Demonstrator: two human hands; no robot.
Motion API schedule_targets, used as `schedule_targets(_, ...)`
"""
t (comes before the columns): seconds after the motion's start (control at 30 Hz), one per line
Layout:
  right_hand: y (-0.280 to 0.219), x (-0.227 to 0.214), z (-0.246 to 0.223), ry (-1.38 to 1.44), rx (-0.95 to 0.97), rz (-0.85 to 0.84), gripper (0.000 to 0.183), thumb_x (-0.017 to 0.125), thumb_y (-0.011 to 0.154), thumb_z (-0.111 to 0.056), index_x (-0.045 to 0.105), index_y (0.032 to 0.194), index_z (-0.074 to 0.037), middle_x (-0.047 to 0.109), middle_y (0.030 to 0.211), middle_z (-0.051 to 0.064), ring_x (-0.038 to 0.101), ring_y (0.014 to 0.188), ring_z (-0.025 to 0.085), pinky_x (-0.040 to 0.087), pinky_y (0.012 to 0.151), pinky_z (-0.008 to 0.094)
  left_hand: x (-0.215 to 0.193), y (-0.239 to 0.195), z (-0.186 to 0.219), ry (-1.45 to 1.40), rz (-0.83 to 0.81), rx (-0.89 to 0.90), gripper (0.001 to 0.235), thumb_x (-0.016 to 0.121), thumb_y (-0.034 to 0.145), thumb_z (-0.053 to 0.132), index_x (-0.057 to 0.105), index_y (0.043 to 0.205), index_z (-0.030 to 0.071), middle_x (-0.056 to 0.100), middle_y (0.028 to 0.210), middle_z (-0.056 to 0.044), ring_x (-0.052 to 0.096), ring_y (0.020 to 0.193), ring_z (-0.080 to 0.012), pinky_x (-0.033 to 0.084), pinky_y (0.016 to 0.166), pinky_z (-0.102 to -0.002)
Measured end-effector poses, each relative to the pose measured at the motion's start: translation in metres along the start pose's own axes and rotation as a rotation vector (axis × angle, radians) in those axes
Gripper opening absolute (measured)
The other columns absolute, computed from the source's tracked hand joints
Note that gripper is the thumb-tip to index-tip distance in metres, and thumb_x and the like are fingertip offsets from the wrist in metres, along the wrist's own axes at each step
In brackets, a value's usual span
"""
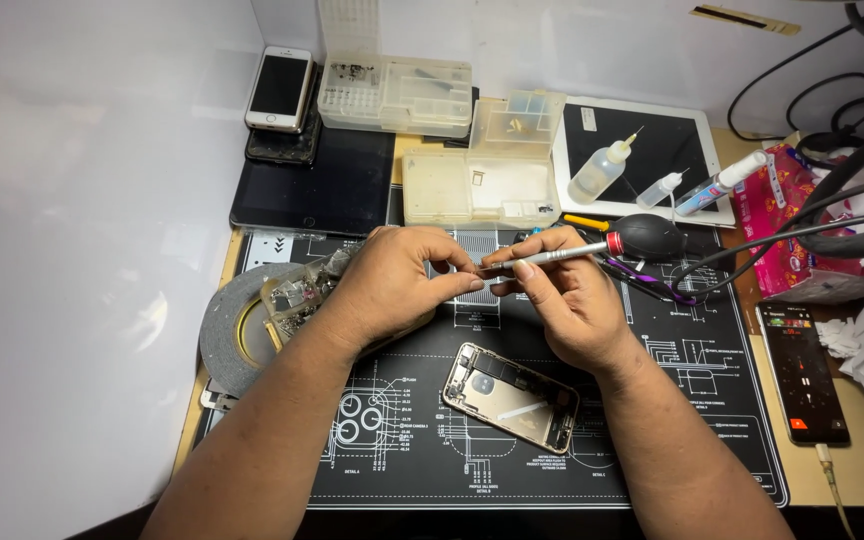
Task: The person uses a precision screwdriver to remove screws from a disassembled smartphone chassis and places them into a compartmentalized parts tray. They then use a small brush to clean the interior of the chassis.
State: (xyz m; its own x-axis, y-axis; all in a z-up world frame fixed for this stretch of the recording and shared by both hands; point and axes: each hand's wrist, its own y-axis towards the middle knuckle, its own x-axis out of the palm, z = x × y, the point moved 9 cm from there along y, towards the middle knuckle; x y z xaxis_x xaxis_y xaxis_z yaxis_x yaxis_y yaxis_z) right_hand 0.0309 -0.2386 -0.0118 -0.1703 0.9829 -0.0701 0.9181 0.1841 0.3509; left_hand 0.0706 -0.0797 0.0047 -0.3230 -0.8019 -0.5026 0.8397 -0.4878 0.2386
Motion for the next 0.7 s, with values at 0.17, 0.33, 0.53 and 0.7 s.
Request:
schedule_targets(0.17, 0.000, 0.001, -0.001, 0.005, 0.005, -0.001, 0.018, 0.053, 0.103, -0.010, 0.050, 0.113, 0.005, 0.071, 0.108, 0.024, 0.071, 0.099, 0.022, 0.064, 0.083, 0.038, 0.001, 0.000, -0.002, -0.050, -0.008, 0.009, 0.004, 0.079, 0.079, 0.015, 0.081, 0.083, 0.018, 0.079, 0.082, -0.002, 0.074, 0.077, -0.0206, 0.057, 0.073, -0.034)
schedule_targets(0.33, 0.000, 0.002, -0.001, 0.002, -0.003, -0.003, 0.017, 0.053, 0.103, -0.009, 0.050, 0.113, 0.005, 0.071, 0.108, 0.024, 0.070, 0.100, 0.023, 0.064, 0.083, 0.037, 0.000, -0.001, 0.001, -0.057, -0.011, 0.017, 0.005, 0.078, 0.080, 0.013, 0.081, 0.083, 0.016, 0.079, 0.083, -0.004, 0.074, 0.076, -0.0221, 0.057, 0.072, -0.035)
schedule_targets(0.53, 0.001, 0.003, 0.000, -0.013, 0.000, -0.014, 0.018, 0.053, 0.103, -0.010, 0.051, 0.112, 0.005, 0.072, 0.108, 0.024, 0.070, 0.099, 0.023, 0.064, 0.083, 0.038, -0.002, -0.001, 0.004, -0.038, -0.013, 0.016, 0.006, 0.079, 0.080, 0.012, 0.081, 0.084, 0.016, 0.080, 0.084, -0.004, 0.074, 0.076, -0.0219, 0.057, 0.072, -0.035)
schedule_targets(0.7, 0.002, 0.004, -0.001, -0.022, -0.019, -0.017, 0.017, 0.054, 0.103, -0.009, 0.051, 0.112, 0.006, 0.071, 0.108, 0.025, 0.070, 0.097, 0.022, 0.063, 0.082, 0.037, -0.003, 0.000, 0.007, -0.019, -0.019, 0.031, 0.005, 0.079, 0.079, 0.013, 0.081, 0.083, 0.016, 0.080, 0.084, -0.004, 0.075, 0.076, -0.0223, 0.057, 0.071, -0.035)
